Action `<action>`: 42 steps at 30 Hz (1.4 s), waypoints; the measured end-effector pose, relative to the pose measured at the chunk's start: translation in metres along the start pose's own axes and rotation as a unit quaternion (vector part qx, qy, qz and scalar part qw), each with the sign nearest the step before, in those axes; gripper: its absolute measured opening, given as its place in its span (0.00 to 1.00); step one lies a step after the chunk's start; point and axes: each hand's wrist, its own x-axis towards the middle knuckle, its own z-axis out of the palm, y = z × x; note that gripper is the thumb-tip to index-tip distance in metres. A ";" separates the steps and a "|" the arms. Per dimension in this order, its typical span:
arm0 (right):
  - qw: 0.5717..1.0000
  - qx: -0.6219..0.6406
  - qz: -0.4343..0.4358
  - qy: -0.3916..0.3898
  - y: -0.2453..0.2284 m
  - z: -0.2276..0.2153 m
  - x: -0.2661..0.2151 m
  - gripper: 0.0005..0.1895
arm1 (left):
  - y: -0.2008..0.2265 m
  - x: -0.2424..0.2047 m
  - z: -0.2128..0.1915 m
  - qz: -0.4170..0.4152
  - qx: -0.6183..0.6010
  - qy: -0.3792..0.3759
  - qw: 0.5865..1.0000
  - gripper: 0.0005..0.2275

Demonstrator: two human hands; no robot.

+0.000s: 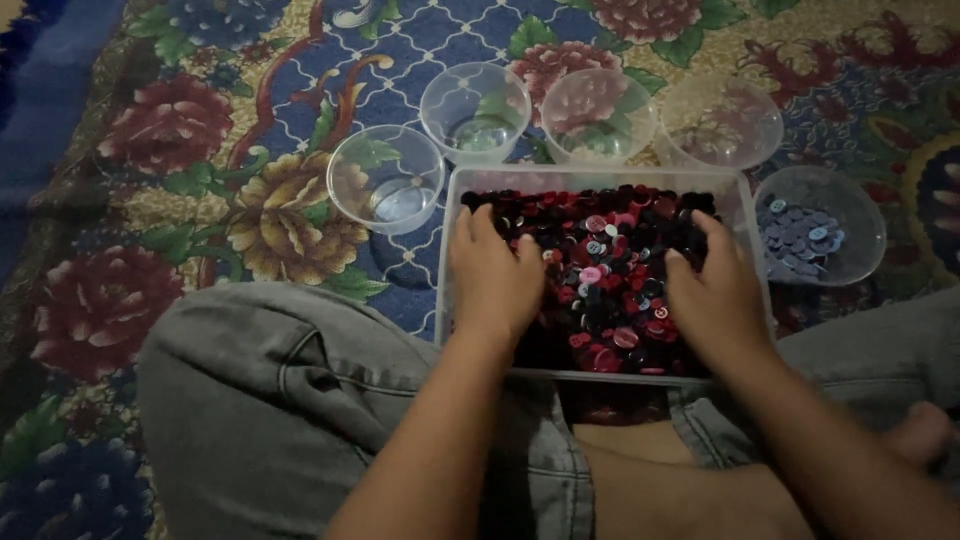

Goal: Sorting various colored buttons from a large central tray into smaller individual plastic containers while sitting on the floor.

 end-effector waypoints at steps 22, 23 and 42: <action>0.961 -0.032 -0.188 -0.198 0.036 0.022 0.013 0.33 | 0.010 -0.002 0.004 -0.044 -0.036 -0.191 0.980 0.24; 0.962 -0.042 -0.222 -0.151 0.048 0.020 0.011 0.30 | 0.013 -0.005 -0.008 -0.016 0.049 -0.222 0.974 0.20; 0.955 -0.100 0.061 -0.274 0.027 -0.055 0.011 0.17 | 0.047 -0.039 -0.015 0.001 0.159 -0.274 0.949 0.12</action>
